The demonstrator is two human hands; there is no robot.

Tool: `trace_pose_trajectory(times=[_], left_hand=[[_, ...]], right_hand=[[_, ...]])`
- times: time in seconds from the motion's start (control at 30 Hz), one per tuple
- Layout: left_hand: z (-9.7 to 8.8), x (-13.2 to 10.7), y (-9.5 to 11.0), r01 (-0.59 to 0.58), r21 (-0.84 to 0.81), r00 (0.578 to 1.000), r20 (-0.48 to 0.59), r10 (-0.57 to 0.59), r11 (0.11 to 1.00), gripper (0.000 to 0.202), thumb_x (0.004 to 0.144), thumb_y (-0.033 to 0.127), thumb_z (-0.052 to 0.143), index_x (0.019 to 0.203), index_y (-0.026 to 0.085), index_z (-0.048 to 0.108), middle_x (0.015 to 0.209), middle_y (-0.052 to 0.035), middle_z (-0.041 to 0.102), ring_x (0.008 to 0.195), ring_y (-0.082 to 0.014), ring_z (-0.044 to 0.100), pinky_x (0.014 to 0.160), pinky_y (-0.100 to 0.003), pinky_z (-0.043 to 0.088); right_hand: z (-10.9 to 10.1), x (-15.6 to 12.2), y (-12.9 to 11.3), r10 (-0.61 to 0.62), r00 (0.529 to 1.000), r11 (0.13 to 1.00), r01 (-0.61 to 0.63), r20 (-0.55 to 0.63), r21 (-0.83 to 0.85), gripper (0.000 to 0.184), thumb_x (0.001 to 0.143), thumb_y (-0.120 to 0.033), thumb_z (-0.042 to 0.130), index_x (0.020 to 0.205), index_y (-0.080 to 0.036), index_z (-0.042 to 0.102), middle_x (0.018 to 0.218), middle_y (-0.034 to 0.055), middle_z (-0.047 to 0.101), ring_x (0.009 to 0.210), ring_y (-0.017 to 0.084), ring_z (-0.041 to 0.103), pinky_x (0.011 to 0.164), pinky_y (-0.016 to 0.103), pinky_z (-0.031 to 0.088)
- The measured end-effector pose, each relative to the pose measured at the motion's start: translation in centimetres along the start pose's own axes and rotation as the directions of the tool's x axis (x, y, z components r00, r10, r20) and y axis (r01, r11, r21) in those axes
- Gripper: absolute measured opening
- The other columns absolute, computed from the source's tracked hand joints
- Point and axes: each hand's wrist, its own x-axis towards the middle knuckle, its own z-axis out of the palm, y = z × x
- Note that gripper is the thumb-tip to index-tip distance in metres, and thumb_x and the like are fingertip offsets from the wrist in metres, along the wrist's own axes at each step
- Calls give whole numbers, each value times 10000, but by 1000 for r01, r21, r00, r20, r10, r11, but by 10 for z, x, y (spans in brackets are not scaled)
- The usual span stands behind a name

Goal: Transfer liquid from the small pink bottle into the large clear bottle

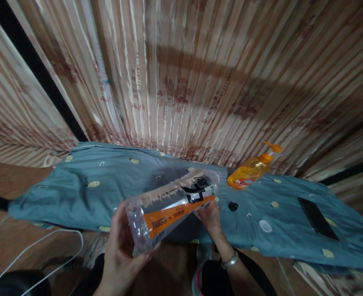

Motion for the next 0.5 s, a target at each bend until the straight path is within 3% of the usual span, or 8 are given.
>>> trace_pose_trajectory(times=[0.17, 0.33, 0.5], left_hand=[[3, 0, 5, 11, 9, 1000, -9, -11, 1000, 981, 569, 171, 934, 1443, 280, 503, 1386, -106, 666, 1240, -302, 671, 933, -331, 602], [7, -1, 8, 96, -61, 989, -105, -102, 994, 958, 563, 246, 935, 1428, 249, 523, 1383, -123, 659, 1246, -326, 664, 940, -364, 605], [2, 0, 4, 81, -15, 995, -50, -82, 997, 993, 518, 195, 953, 1414, 249, 528, 1370, -127, 666, 1236, -336, 668, 940, -382, 607]], right_hand=[[1, 0, 0, 18, 1000, 999, -19, -12, -36, 304, 789, -480, 646, 938, -222, 584, 880, 140, 712, 922, 370, 678, 879, 591, 551], [0, 0, -2, 3, 1000, 1000, -4, -11, -17, 337, 795, -497, 632, 980, -222, 573, 931, 148, 718, 969, 365, 669, 896, 584, 548], [-1, 1, -4, 33, 999, 999, -33, -7, -23, 307, 773, -470, 647, 945, -230, 566, 915, 149, 717, 940, 372, 668, 870, 586, 547]])
